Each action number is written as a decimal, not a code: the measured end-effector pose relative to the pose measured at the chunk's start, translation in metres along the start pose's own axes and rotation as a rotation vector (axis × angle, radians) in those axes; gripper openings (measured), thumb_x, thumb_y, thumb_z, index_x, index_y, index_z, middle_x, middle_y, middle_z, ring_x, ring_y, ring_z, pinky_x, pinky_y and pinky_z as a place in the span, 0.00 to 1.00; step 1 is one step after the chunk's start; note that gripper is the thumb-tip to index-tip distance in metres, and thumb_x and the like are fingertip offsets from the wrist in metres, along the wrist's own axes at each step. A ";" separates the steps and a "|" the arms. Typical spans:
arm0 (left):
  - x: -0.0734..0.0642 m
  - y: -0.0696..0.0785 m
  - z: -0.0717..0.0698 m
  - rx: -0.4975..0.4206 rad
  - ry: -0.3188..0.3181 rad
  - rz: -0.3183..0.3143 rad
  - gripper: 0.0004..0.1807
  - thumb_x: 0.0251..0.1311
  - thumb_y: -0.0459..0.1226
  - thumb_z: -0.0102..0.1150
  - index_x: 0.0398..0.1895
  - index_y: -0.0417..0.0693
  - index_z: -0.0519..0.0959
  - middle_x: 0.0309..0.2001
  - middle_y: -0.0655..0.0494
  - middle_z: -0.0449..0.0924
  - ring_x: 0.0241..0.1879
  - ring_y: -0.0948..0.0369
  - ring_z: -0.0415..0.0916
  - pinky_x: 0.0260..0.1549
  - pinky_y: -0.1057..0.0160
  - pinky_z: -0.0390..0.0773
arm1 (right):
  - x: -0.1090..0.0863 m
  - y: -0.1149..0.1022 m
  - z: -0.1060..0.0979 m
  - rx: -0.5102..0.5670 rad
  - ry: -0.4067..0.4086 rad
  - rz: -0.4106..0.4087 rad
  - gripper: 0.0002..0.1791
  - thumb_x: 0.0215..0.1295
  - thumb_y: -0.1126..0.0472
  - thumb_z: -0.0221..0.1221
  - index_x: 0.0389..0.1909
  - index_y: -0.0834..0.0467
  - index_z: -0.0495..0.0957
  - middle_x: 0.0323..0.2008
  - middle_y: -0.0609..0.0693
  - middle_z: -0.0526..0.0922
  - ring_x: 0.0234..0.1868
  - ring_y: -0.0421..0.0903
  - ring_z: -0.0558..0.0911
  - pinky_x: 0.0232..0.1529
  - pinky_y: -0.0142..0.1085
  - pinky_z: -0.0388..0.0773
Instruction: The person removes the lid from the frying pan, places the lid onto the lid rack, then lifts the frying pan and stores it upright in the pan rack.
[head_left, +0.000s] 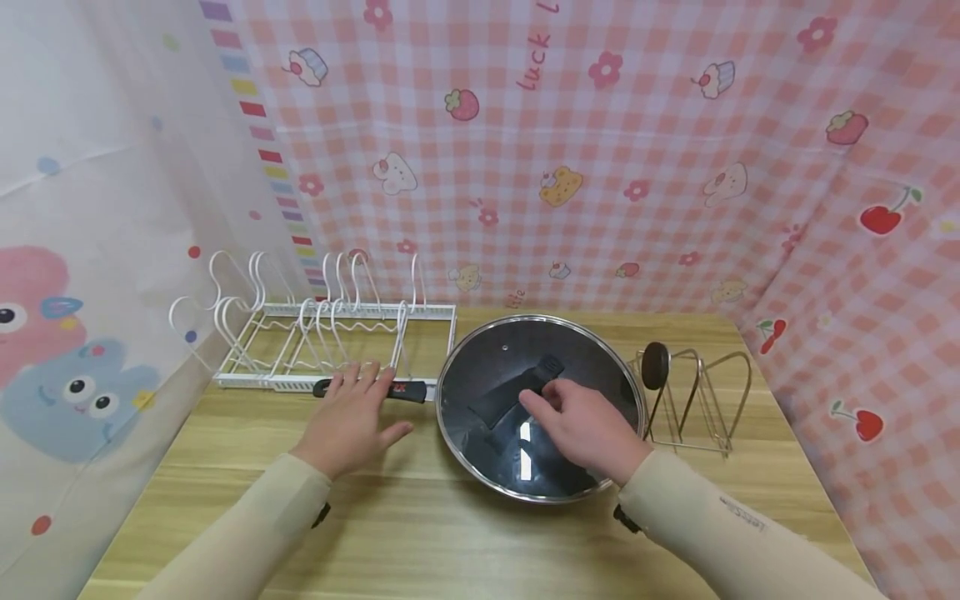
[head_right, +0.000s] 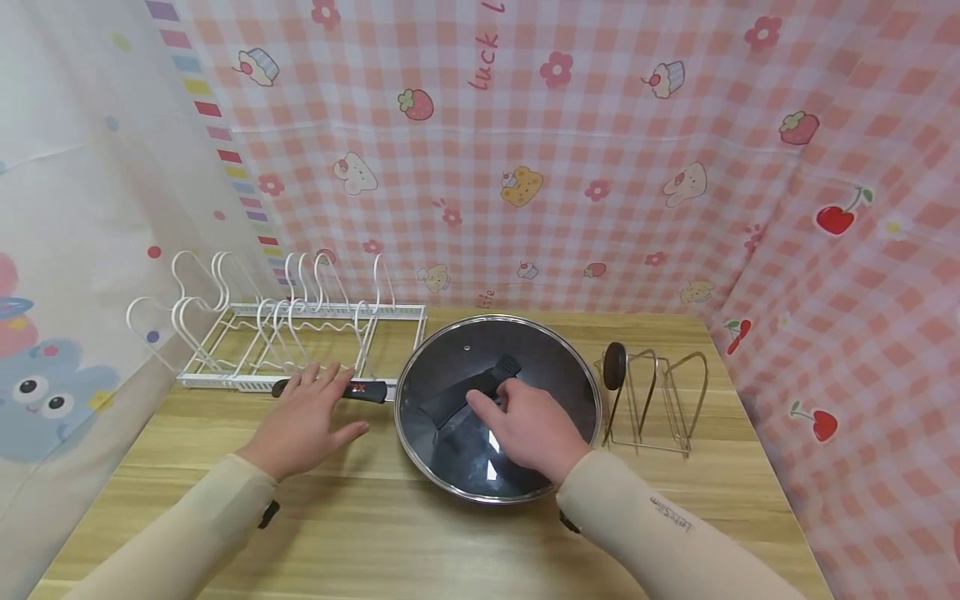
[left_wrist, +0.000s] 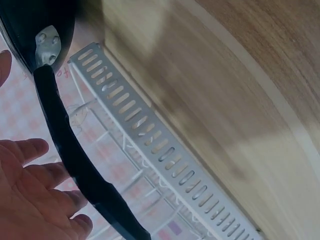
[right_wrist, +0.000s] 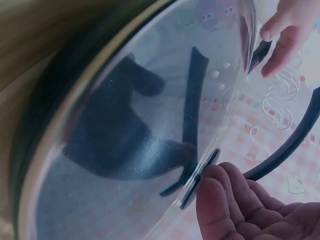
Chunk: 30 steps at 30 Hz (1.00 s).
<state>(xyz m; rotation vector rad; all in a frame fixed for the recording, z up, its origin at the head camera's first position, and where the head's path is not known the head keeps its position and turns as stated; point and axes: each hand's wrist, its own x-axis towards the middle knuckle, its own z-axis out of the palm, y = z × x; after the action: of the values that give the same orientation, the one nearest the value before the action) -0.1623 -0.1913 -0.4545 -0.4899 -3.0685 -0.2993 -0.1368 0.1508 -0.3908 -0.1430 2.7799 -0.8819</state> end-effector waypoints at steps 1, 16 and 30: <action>0.001 0.000 0.001 0.001 -0.006 0.002 0.50 0.66 0.64 0.63 0.80 0.42 0.64 0.79 0.33 0.62 0.80 0.31 0.51 0.79 0.33 0.50 | 0.001 -0.002 0.000 0.002 -0.002 0.007 0.39 0.75 0.28 0.49 0.63 0.58 0.79 0.53 0.53 0.88 0.52 0.49 0.86 0.58 0.51 0.82; 0.013 0.008 0.007 0.045 -0.016 0.034 0.44 0.67 0.63 0.62 0.77 0.45 0.70 0.74 0.39 0.72 0.77 0.34 0.61 0.77 0.33 0.56 | 0.017 -0.017 0.003 -0.040 -0.047 0.110 0.39 0.75 0.27 0.48 0.52 0.60 0.83 0.37 0.50 0.85 0.36 0.47 0.81 0.39 0.41 0.79; 0.034 0.011 0.017 0.097 -0.012 0.084 0.37 0.69 0.62 0.60 0.71 0.47 0.76 0.64 0.45 0.82 0.66 0.41 0.77 0.66 0.37 0.69 | 0.031 -0.021 0.002 -0.110 -0.048 0.115 0.46 0.72 0.23 0.47 0.55 0.64 0.84 0.60 0.60 0.84 0.52 0.54 0.85 0.60 0.52 0.80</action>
<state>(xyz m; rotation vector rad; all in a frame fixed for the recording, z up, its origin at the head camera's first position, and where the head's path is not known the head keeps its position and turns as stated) -0.1909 -0.1673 -0.4674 -0.6162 -3.0447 -0.1446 -0.1658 0.1278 -0.3862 -0.0211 2.7603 -0.6892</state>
